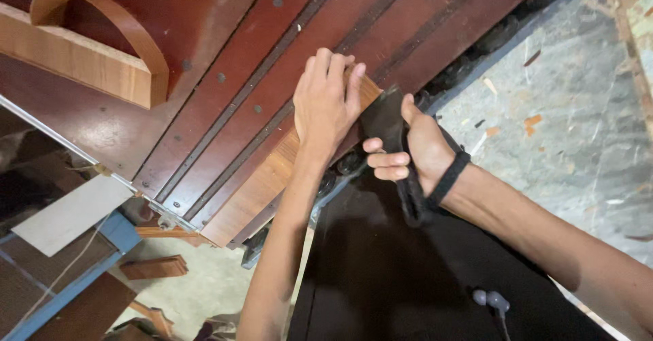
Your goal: The person sands a long wooden plank on a workbench using a sanding block. They repeatedly rub the block along the length of the plank, flip it over, and continue sanding different sections.
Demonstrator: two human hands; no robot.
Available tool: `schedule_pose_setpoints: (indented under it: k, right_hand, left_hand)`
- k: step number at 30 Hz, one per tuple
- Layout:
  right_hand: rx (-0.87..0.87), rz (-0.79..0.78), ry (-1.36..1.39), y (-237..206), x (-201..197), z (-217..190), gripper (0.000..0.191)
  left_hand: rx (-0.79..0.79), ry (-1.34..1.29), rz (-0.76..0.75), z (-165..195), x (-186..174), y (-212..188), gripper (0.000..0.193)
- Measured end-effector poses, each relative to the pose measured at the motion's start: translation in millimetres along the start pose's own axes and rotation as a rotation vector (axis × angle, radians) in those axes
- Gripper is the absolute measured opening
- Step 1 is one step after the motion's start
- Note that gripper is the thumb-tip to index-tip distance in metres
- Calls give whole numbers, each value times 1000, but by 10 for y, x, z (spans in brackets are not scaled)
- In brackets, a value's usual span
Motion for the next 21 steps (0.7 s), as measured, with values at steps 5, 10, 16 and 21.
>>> schedule_pose_setpoints:
  k: [5, 10, 16, 21]
  right_hand:
    - [3, -44, 123, 51, 54, -7, 66]
    - [77, 25, 136, 95, 66, -31, 64]
    - [149, 75, 193, 154, 191, -91, 66]
    - [253, 57, 145, 224, 127, -305, 66]
  left_hand:
    - [-3, -40, 23, 9, 7, -17, 14]
    - [-27, -42, -12, 31, 5, 21, 15]
    - [-52, -58, -22, 14, -6, 69, 16]
    - [-61, -69, -40, -16, 8, 86, 15]
Point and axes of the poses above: each hand's wrist, its own y-axis towards the middle knuckle, its own x-axis out of the palm, z = x × y, the point moved 2 cm from there along y, towards the middle knuckle, and after that the axes turned 7 degrees about x, right-handed, at the moved point
